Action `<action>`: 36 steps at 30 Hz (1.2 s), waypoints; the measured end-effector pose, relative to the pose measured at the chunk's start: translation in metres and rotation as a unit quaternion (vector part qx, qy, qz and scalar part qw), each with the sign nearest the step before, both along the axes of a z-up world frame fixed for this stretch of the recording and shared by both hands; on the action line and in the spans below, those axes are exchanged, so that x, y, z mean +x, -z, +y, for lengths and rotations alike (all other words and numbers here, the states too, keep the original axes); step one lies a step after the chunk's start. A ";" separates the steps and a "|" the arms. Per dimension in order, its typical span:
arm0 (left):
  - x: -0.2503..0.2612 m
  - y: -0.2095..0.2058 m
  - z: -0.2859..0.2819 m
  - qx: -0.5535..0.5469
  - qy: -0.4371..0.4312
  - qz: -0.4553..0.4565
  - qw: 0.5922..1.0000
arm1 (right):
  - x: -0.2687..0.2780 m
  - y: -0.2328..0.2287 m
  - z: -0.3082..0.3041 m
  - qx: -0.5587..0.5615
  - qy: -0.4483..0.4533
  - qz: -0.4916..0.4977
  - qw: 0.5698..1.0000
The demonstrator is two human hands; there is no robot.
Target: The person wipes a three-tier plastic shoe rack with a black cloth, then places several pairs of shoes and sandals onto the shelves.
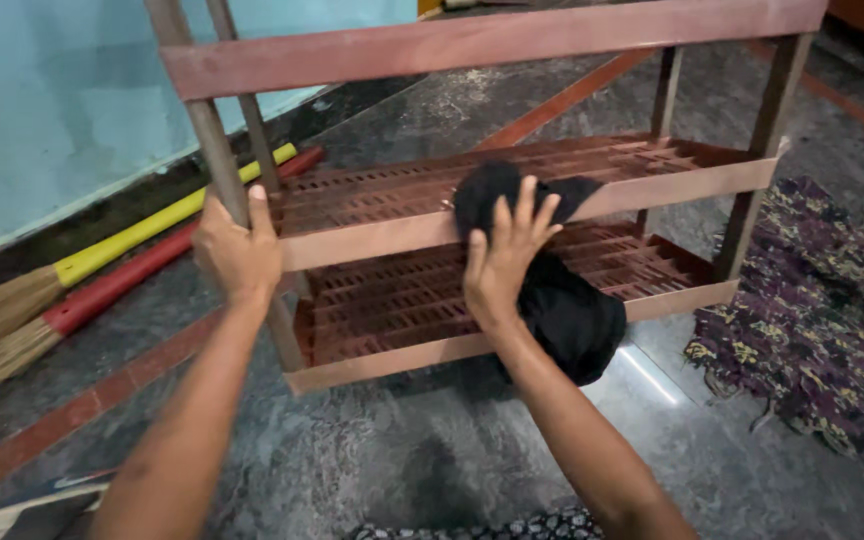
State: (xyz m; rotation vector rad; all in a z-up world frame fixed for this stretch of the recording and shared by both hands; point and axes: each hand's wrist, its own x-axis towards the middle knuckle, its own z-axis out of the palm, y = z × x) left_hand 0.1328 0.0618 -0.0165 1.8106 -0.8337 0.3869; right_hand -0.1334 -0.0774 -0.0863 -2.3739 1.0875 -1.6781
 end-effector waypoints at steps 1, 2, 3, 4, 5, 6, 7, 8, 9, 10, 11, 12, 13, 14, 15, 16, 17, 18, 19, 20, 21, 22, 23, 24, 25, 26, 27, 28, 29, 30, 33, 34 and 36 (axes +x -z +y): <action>0.001 0.000 -0.001 -0.004 0.006 0.001 1.000 | 0.004 -0.001 0.006 -0.026 -0.028 0.019 0.999; 0.003 0.000 -0.004 0.017 -0.014 0.002 1.000 | 0.009 -0.004 0.013 -0.053 -0.056 0.038 0.996; 0.004 0.001 -0.006 0.041 -0.036 0.003 0.999 | 0.014 -0.006 0.024 -0.076 -0.086 0.057 0.992; 0.005 0.002 -0.008 0.065 -0.058 0.005 0.996 | 0.016 -0.009 0.038 -0.057 -0.154 0.049 0.985; 0.006 0.003 -0.009 0.055 -0.055 0.006 0.997 | 0.017 -0.012 0.053 -0.037 -0.223 0.040 0.973; 0.007 0.004 -0.010 0.045 -0.053 0.006 0.998 | 0.019 -0.016 0.067 -0.018 -0.291 0.031 0.956; 0.006 0.006 -0.010 0.036 -0.050 0.007 0.998 | 0.024 -0.019 0.078 0.037 -0.310 0.038 0.949; 0.005 0.008 -0.008 0.033 -0.045 0.006 0.998 | 0.031 -0.019 0.088 0.091 -0.328 0.045 0.939; 0.004 0.007 -0.007 0.029 -0.040 0.004 0.999 | 0.039 -0.017 0.092 0.144 -0.345 0.051 0.926; 0.001 0.007 -0.003 0.024 -0.035 0.001 0.999 | 0.047 -0.011 0.091 0.185 -0.342 0.054 0.920; -0.001 0.006 0.000 0.028 -0.031 0.013 0.999 | 0.058 -0.002 0.085 0.222 -0.337 0.056 0.913; -0.003 0.004 0.002 0.032 -0.027 0.025 0.999 | 0.071 0.011 0.077 0.259 -0.332 0.060 0.905; -0.006 0.003 0.005 0.036 -0.022 0.039 0.998 | 0.087 0.024 0.064 0.251 -0.291 0.069 0.921; -0.009 0.003 0.008 0.034 -0.022 0.031 0.999 | 0.102 0.036 0.050 0.242 -0.250 0.079 0.934; -0.011 0.000 0.008 0.030 -0.020 0.022 0.999 | 0.113 0.047 0.041 0.230 -0.207 0.086 0.947; -0.012 -0.002 0.009 0.027 -0.018 0.012 0.999 | 0.121 0.056 0.039 0.266 -0.220 0.151 0.926; -0.013 -0.003 0.009 0.032 -0.020 0.022 0.999 | 0.129 0.062 0.040 0.300 -0.231 0.216 0.900; -0.014 -0.005 0.010 0.037 -0.021 0.032 0.999 | 0.136 0.065 0.042 0.332 -0.242 0.280 0.868; -0.014 -0.006 0.009 0.043 -0.021 0.042 0.998 | 0.139 0.068 0.048 0.323 -0.243 0.394 0.825; -0.014 -0.006 0.010 0.042 -0.018 0.038 0.998 | 0.140 0.072 0.057 0.310 -0.239 0.502 0.771; -0.015 -0.006 0.011 0.040 -0.015 0.035 0.998 | 0.142 0.076 0.062 0.292 -0.229 0.604 0.705; -0.015 -0.004 0.012 0.038 -0.012 0.032 0.999 | 0.144 0.080 0.061 0.291 -0.243 0.603 0.702; -0.016 -0.002 0.014 0.023 -0.004 0.029 0.999 | 0.143 0.086 0.058 0.291 -0.256 0.601 0.699; -0.018 0.000 0.016 0.009 0.004 0.026 1.000 | 0.141 0.093 0.054 0.291 -0.269 0.599 0.696; -0.018 0.000 0.016 -0.009 0.012 0.021 1.000 | 0.139 0.101 0.050 0.271 -0.293 0.586 0.706; -0.017 -0.001 0.015 0.003 0.007 0.024 1.000 | 0.135 0.110 0.048 0.251 -0.316 0.572 0.714; -0.018 0.000 0.016 0.017 0.001 0.031 0.999 | 0.130 0.119 0.046 0.233 -0.339 0.558 0.721; -0.018 0.002 0.017 0.032 -0.004 0.037 0.999 | 0.125 0.123 0.042 0.194 -0.381 0.532 0.731; -0.017 0.002 0.017 0.046 -0.007 0.042 0.998 | 0.120 0.123 0.039 0.156 -0.421 0.504 0.738; -0.016 0.002 0.016 0.060 -0.010 0.047 0.997 | 0.117 0.119 0.041 0.118 -0.459 0.474 0.742; -0.015 -0.004 0.012 0.056 -0.011 0.046 0.997 | 0.106 0.077 0.051 0.264 -0.366 0.522 0.724; -0.015 -0.005 0.012 0.048 -0.011 0.045 0.998 | 0.105 0.061 0.054 0.257 -0.372 0.525 0.721; -0.015 -0.007 0.013 0.057 -0.012 0.050 0.997 | 0.108 0.038 0.051 0.240 -0.383 0.535 0.714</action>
